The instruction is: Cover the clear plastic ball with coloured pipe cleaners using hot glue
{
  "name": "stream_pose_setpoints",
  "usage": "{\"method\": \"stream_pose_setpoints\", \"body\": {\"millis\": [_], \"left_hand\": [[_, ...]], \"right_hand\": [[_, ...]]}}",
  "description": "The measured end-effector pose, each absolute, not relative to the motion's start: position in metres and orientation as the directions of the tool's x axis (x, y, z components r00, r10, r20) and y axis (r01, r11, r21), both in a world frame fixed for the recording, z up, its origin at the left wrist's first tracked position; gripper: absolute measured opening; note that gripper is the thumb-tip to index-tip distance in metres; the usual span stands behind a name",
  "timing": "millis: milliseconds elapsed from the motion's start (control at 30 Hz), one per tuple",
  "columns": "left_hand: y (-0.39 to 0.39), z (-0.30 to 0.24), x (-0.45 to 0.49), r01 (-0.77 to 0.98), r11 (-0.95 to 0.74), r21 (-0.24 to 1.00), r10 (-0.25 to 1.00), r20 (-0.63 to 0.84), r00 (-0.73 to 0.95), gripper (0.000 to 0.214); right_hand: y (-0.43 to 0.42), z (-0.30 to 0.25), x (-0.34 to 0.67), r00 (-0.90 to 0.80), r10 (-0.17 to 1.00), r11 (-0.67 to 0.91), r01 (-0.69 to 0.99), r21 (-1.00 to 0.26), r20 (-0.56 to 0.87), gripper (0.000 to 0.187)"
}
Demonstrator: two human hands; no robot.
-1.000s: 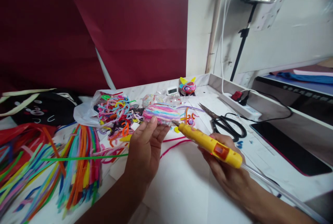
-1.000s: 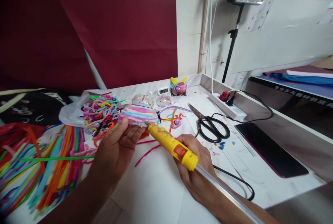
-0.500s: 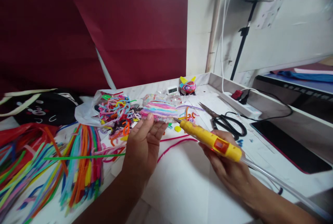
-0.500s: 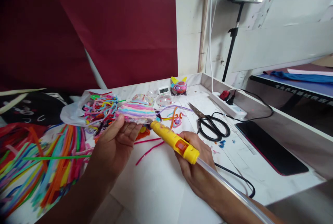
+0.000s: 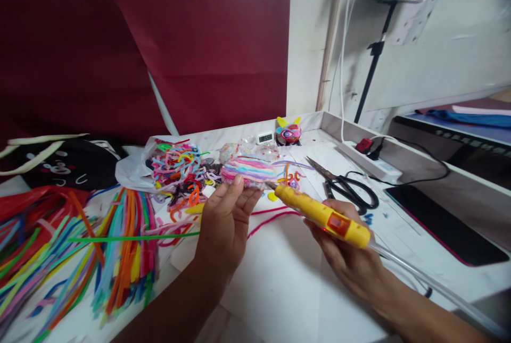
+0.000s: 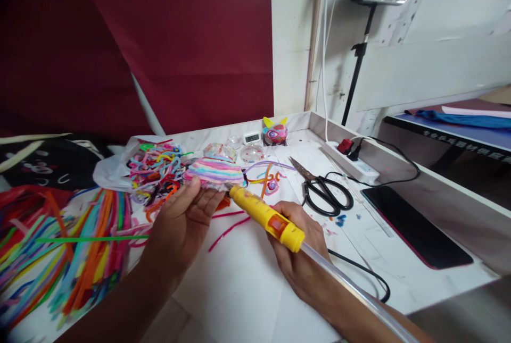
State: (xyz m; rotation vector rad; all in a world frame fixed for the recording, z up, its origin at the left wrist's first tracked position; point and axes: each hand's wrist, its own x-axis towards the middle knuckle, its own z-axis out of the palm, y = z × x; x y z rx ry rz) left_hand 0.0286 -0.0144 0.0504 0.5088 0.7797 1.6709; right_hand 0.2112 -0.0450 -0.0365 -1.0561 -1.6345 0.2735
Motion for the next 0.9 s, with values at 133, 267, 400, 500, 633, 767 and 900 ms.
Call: {"method": "stream_pose_setpoints", "body": {"millis": [133, 267, 400, 500, 633, 767, 900], "left_hand": [[-0.0158, 0.0494, 0.0302, -0.68, -0.107, 0.725, 0.966, -0.087, -0.244, 0.01], [-0.0162, 0.0494, 0.0317, -0.681, -0.105, 0.725, 0.97, -0.075, -0.23, 0.013], [-0.0154, 0.0497, 0.0306, -0.681, -0.103, 0.725, 0.971, -0.076, -0.227, 0.011], [-0.0147, 0.0504, 0.0287, -0.685, -0.103, 0.722, 0.966, -0.091, -0.24, 0.008], [-0.0135, 0.052, 0.0271, -0.683, -0.114, 0.722, 0.965, -0.084, -0.25, 0.005], [-0.0127, 0.0543, 0.0263, -0.695, -0.117, 0.709, 0.958, -0.103, -0.267, 0.008], [-0.0133, 0.0568, 0.0248, -0.7, -0.125, 0.703, 0.95, -0.119, -0.289, 0.013]], "right_hand": [[-0.0492, -0.03, 0.21, -0.004, 0.723, 0.578, 0.551, -0.602, 0.691, 0.021], [-0.0512, -0.0256, 0.2093, -0.024, 0.726, 0.583, 0.551, -0.597, 0.687, 0.018], [-0.0494, -0.0265, 0.2095, -0.017, 0.706, 0.585, 0.577, -0.57, 0.708, 0.018], [-0.0474, -0.0288, 0.2109, -0.014, 0.693, 0.583, 0.6, -0.548, 0.721, 0.019], [-0.0451, -0.0314, 0.2123, -0.001, 0.666, 0.581, 0.627, -0.519, 0.746, 0.02], [-0.0444, -0.0321, 0.2125, -0.005, 0.658, 0.587, 0.63, -0.508, 0.753, 0.018], [-0.0441, -0.0299, 0.2123, -0.007, 0.661, 0.573, 0.649, -0.499, 0.75, 0.016]]}}
